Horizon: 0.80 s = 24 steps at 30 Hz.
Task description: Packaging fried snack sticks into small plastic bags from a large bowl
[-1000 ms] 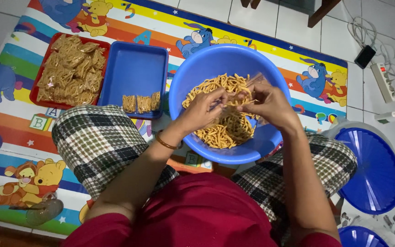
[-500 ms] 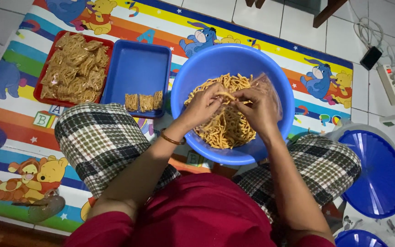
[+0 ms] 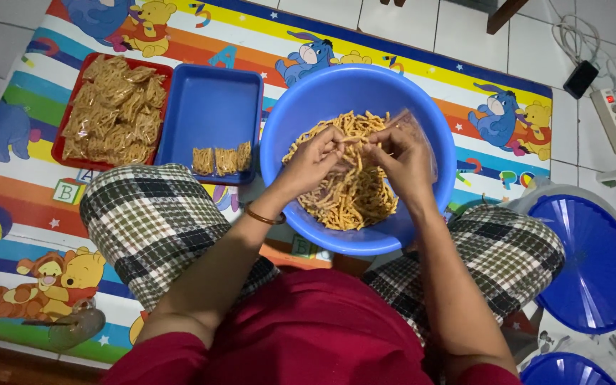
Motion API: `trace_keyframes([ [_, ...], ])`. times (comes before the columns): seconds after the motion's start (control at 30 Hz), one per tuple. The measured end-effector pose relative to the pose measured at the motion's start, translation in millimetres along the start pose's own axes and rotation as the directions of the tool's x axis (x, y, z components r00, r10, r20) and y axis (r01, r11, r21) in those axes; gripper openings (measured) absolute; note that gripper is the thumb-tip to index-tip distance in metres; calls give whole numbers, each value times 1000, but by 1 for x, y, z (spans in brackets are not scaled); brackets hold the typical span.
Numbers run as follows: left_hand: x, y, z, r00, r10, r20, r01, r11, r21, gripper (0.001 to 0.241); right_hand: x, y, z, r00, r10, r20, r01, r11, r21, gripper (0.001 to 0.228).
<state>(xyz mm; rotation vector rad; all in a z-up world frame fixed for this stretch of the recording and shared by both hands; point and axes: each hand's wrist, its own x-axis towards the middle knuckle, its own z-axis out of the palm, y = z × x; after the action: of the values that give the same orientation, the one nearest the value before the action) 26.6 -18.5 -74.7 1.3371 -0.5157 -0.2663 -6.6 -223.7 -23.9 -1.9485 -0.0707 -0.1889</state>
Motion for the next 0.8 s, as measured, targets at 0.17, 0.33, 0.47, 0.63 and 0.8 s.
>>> trace_keyframes([
  [0.17, -2, 14, 0, 998, 30, 53, -33, 998, 57, 10, 1, -5, -12, 999, -50, -16, 48, 995, -93, 15],
  [0.33, -4, 20, 1, 997, 47, 64, -53, 994, 95, 12, -3, -9, -20, 975, -223, -21, 201, 912, -357, 9],
  [0.47, -3, 28, 3, 996, 55, 70, -63, 990, 124, 13, -5, -40, -18, 902, -421, 93, 397, 727, -561, 9],
  [0.63, 1, 1, 0, 992, 108, 60, -114, 988, 107, 17, 7, 19, -5, 882, -421, 209, 465, 715, -522, 12],
  [0.8, -3, 25, 6, 984, 176, 35, -179, 980, 92, 18, 5, -15, -21, 908, -406, 103, 418, 857, -301, 32],
])
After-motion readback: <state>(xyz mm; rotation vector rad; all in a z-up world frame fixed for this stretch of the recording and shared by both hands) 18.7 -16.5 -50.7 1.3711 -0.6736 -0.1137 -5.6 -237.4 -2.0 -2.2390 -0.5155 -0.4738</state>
